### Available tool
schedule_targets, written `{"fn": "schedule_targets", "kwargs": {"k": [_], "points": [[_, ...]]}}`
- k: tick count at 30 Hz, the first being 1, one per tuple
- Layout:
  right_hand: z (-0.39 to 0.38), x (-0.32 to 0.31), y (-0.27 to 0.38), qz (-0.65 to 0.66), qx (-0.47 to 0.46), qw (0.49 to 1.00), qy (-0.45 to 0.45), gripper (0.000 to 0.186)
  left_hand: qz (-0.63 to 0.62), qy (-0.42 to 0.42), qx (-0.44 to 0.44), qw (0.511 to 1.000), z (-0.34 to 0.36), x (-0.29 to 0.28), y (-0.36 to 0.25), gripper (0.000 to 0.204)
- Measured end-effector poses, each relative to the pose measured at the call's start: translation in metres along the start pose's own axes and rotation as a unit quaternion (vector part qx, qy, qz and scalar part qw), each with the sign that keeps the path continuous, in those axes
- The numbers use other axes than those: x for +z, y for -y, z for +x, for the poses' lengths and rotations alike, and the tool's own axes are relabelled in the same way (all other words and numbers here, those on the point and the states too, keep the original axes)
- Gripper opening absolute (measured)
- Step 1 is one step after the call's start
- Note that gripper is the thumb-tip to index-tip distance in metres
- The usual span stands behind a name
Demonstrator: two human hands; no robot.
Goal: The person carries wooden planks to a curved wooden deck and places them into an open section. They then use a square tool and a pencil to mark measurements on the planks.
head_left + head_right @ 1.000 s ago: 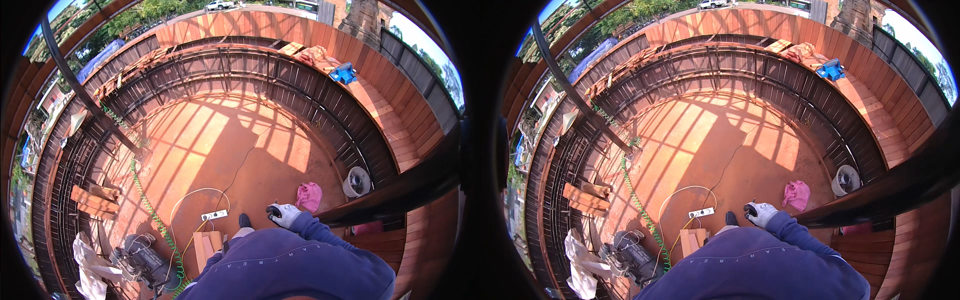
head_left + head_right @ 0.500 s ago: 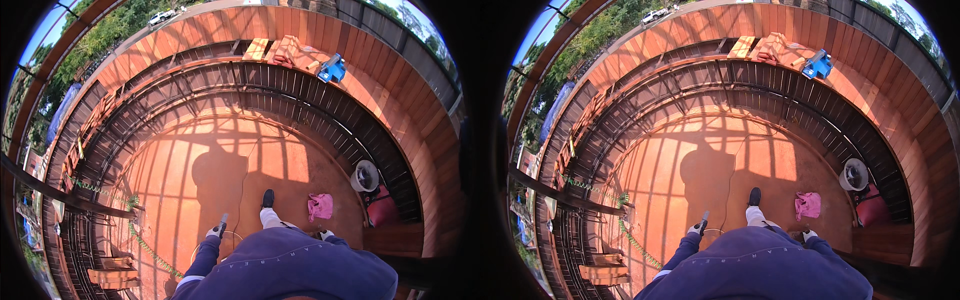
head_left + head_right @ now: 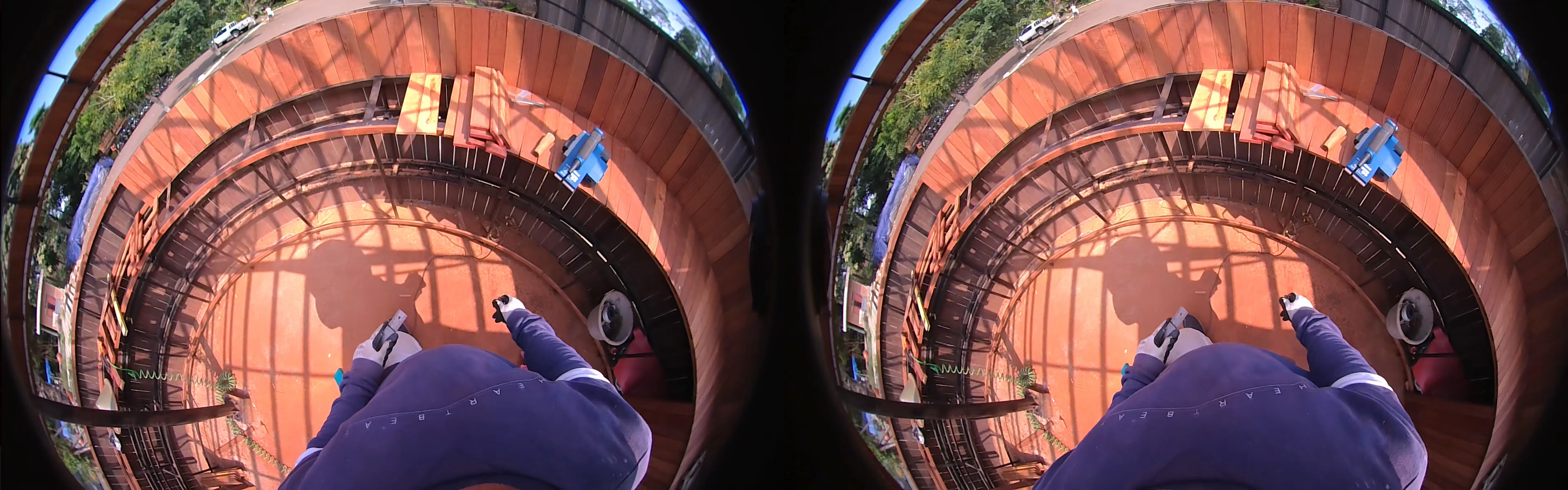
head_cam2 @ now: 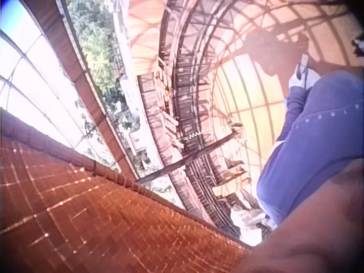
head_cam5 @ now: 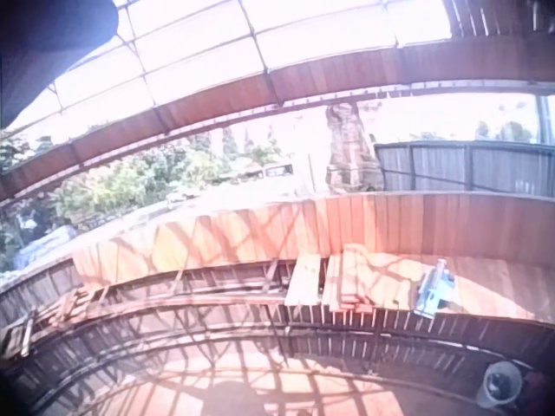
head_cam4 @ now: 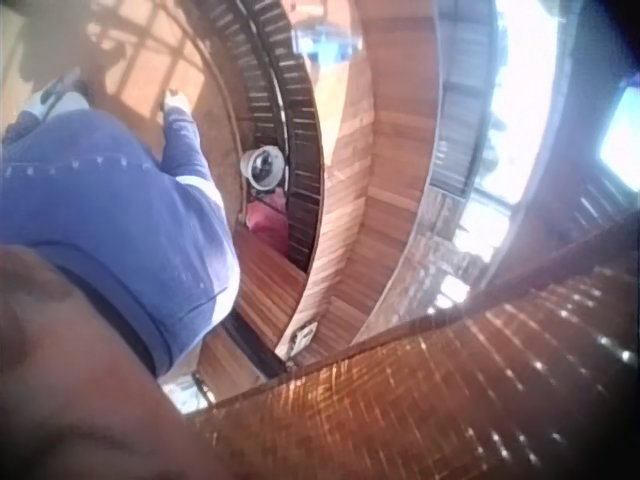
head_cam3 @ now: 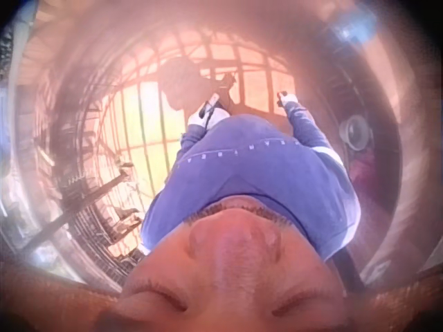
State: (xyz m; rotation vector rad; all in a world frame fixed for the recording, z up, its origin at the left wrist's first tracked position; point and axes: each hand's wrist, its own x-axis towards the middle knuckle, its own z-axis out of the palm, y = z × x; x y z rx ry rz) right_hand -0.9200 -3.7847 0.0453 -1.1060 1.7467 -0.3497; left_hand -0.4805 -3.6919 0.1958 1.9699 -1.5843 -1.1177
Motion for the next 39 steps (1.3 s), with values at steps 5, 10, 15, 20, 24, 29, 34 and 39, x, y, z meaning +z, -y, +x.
{"fn": "schedule_targets", "kwargs": {"k": [5,10,15,20,24,29,34,39], "points": [[0.034,0.013,0.178,-0.031,-0.048,0.997,-0.054,0.019,0.094,0.015,0.093,0.991,0.118,-0.080,-0.032,0.062],[0.101,0.060,0.176,0.320,0.025,0.947,-0.004,0.011,0.099,0.025,0.200,0.974,0.228,-0.158,-0.095,0.063],[0.115,0.056,0.232,0.364,-0.062,0.927,-0.071,0.016,0.092,0.042,0.269,0.958,0.325,-0.204,-0.160,0.057],[0.128,0.016,0.317,0.384,-0.126,0.911,-0.085,0.024,0.180,0.070,0.326,0.925,0.416,-0.211,-0.230,0.056],[0.129,-0.029,0.396,0.350,-0.167,0.916,-0.105,0.027,0.214,0.077,0.377,0.898,0.475,-0.196,-0.284,0.055],[0.147,-0.068,0.443,0.351,-0.209,0.904,-0.127,0.024,0.220,0.101,0.459,0.855,0.534,-0.174,-0.313,0.055],[0.153,-0.086,0.461,0.365,-0.220,0.888,-0.171,0.022,0.274,0.105,0.490,0.820,0.568,-0.153,-0.319,0.056],[0.159,-0.102,0.484,0.357,-0.168,0.901,-0.182,0.022,0.333,0.159,0.448,0.814,0.572,-0.147,-0.335,0.060]]}}
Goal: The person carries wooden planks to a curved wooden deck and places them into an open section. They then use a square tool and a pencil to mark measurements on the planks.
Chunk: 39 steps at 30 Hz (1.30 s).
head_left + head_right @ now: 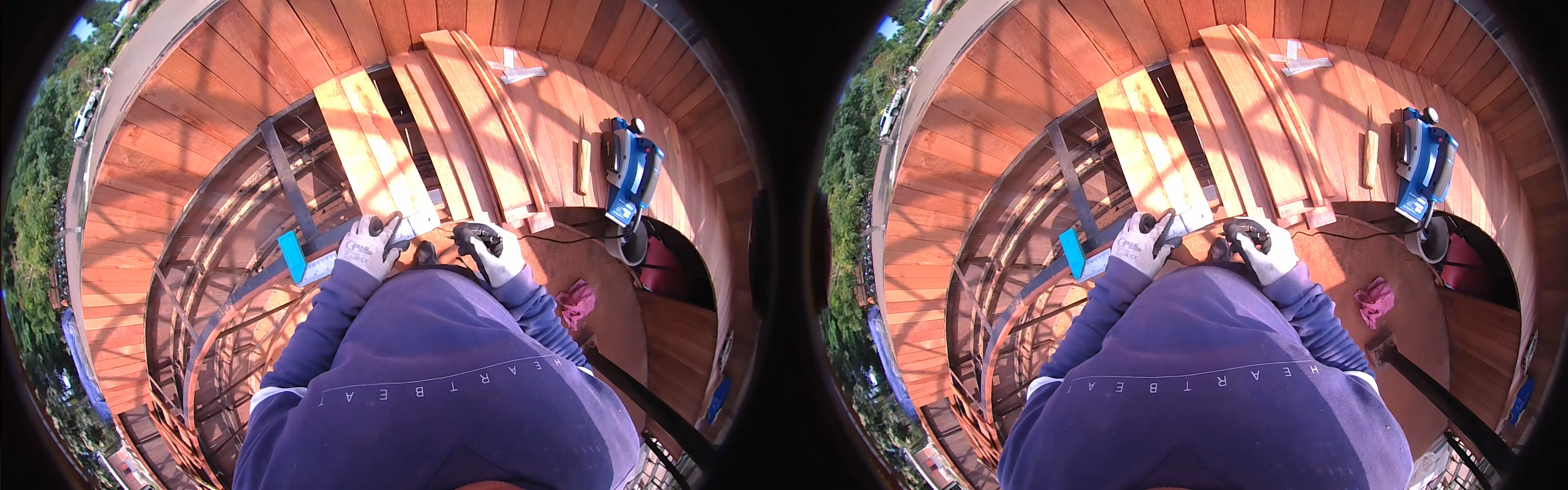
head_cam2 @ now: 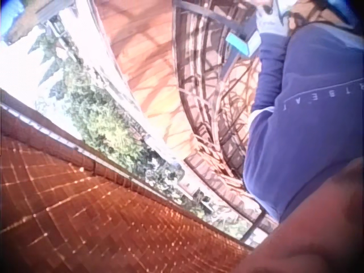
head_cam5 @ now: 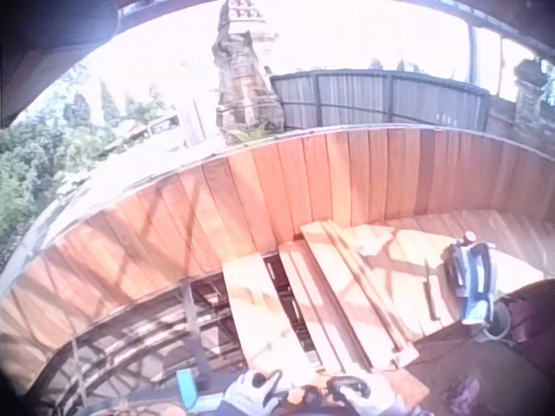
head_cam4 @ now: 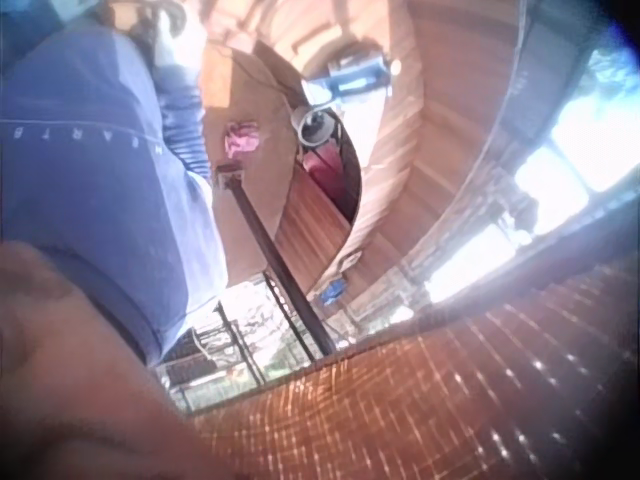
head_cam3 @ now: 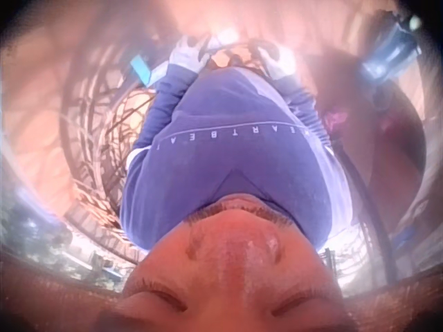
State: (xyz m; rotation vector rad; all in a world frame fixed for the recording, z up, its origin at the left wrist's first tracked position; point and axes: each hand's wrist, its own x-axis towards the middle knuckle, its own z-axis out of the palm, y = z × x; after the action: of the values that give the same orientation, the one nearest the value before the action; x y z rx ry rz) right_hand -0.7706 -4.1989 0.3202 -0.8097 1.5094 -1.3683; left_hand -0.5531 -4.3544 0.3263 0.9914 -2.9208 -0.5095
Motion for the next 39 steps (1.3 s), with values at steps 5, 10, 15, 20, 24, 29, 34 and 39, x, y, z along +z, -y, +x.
{"fn": "schedule_targets", "kwargs": {"k": [5,10,15,20,24,29,34,39], "points": [[0.007,0.001,0.010,-0.080,-0.013,0.997,0.005,0.025,-0.002,0.040,-0.001,0.999,0.007,0.003,0.001,0.060],[0.020,0.004,0.005,-0.080,-0.013,0.997,-0.015,0.026,-0.006,0.048,-0.002,0.999,0.007,0.010,0.005,0.061],[0.030,0.011,0.006,-0.060,-0.012,0.998,-0.020,0.024,0.004,0.045,0.002,0.999,0.007,0.009,0.005,0.061],[0.044,0.015,0.007,-0.101,-0.012,0.995,-0.010,0.022,-0.011,0.033,0.002,0.999,0.005,0.010,0.007,0.058],[0.047,0.013,-0.002,-0.070,-0.012,0.997,-0.017,0.023,-0.029,0.036,-0.001,0.999,0.004,0.007,0.005,0.056],[0.043,0.012,0.005,-0.089,-0.009,0.996,-0.015,0.024,-0.043,0.028,0.016,0.999,-0.006,0.013,0.007,0.045],[0.036,0.009,0.010,-0.101,-0.036,0.994,-0.004,0.024,-0.072,0.044,0.016,0.996,-0.009,0.007,0.002,0.036],[0.024,0.007,0.012,-0.042,0.033,0.999,-0.003,0.027,-0.069,0.029,0.018,0.997,-0.013,0.012,0.003,0.043]]}}
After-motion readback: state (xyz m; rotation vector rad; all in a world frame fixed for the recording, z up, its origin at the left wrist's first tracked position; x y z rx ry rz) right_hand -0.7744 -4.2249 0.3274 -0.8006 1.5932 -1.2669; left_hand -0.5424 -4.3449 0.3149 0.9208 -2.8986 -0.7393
